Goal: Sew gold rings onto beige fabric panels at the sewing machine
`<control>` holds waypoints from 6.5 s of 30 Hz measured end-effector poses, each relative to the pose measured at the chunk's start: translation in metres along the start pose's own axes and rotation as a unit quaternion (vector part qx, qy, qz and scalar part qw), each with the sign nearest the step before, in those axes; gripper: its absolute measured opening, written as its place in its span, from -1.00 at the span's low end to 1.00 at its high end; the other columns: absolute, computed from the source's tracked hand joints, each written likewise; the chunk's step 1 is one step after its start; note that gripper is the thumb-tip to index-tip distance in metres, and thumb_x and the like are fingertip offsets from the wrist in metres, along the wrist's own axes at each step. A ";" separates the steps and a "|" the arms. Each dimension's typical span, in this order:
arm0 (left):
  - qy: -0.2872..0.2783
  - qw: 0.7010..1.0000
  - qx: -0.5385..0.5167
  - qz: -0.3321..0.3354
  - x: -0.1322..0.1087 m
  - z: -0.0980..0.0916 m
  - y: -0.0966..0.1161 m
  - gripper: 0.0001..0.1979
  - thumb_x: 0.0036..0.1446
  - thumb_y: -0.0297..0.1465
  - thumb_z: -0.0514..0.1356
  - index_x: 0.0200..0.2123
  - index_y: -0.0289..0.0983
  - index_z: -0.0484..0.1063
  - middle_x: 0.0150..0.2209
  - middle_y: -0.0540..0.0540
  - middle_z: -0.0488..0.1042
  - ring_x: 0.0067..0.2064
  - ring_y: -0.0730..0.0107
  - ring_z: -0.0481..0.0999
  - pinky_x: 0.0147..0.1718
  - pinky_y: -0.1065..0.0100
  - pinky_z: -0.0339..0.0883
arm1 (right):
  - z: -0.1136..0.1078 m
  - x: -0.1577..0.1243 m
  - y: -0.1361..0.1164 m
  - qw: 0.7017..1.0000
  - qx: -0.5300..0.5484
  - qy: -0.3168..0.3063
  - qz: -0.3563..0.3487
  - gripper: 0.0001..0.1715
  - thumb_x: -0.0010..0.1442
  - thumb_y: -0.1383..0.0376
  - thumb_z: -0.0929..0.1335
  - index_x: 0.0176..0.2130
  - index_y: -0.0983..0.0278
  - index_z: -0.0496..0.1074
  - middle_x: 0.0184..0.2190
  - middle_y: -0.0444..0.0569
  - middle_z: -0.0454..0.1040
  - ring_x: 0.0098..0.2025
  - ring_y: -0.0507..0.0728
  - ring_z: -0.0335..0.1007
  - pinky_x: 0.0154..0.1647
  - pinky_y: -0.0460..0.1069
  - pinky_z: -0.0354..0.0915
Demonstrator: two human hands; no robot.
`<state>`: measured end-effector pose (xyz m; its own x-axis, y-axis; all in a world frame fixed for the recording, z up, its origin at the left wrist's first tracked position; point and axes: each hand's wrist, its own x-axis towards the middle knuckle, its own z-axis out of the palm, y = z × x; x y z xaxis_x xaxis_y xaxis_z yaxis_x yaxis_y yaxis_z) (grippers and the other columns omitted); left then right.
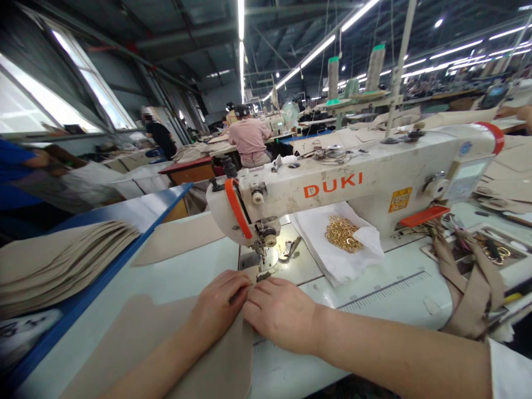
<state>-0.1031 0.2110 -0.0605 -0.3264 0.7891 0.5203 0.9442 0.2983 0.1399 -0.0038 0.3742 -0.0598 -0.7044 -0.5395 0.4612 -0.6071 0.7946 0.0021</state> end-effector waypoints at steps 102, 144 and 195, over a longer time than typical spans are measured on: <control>0.021 0.995 -0.046 -0.090 0.035 0.023 -0.010 -0.85 0.16 -0.54 0.11 -0.31 -0.27 0.48 -0.29 -0.07 0.54 -0.22 0.33 0.49 -0.16 0.28 0.41 | 0.010 0.009 0.052 0.996 -0.032 -0.068 0.058 -0.82 0.19 0.42 0.37 -0.15 0.39 0.38 -0.15 0.04 0.40 -0.11 0.18 0.31 -0.15 0.07 0.28; 0.015 0.993 -0.028 -0.117 0.041 0.022 -0.009 -0.86 0.10 -0.57 0.17 -0.44 -0.26 0.47 -0.36 -0.05 0.49 -0.26 0.33 0.44 -0.23 0.32 0.37 | 0.019 0.009 0.051 0.996 -0.041 -0.050 0.065 -0.80 0.15 0.42 0.41 -0.17 0.39 0.41 -0.19 0.03 0.42 -0.13 0.18 0.33 -0.12 0.06 0.30; -0.003 0.999 -0.030 -0.023 0.033 0.016 -0.005 -0.88 0.13 -0.60 0.14 -0.42 -0.30 0.36 -0.33 -0.08 0.46 -0.25 0.30 0.40 -0.24 0.28 0.38 | 0.010 0.000 0.033 0.998 -0.019 -0.036 0.049 -0.88 0.21 0.32 0.38 -0.30 0.35 0.37 -0.26 -0.06 0.41 -0.21 0.15 0.27 -0.15 0.05 0.24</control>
<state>-0.1195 0.2441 -0.0578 -0.3701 0.7786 0.5067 0.9289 0.3024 0.2138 -0.0273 0.3977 -0.0690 -0.7849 -0.4761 0.3965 -0.5210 0.8536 -0.0064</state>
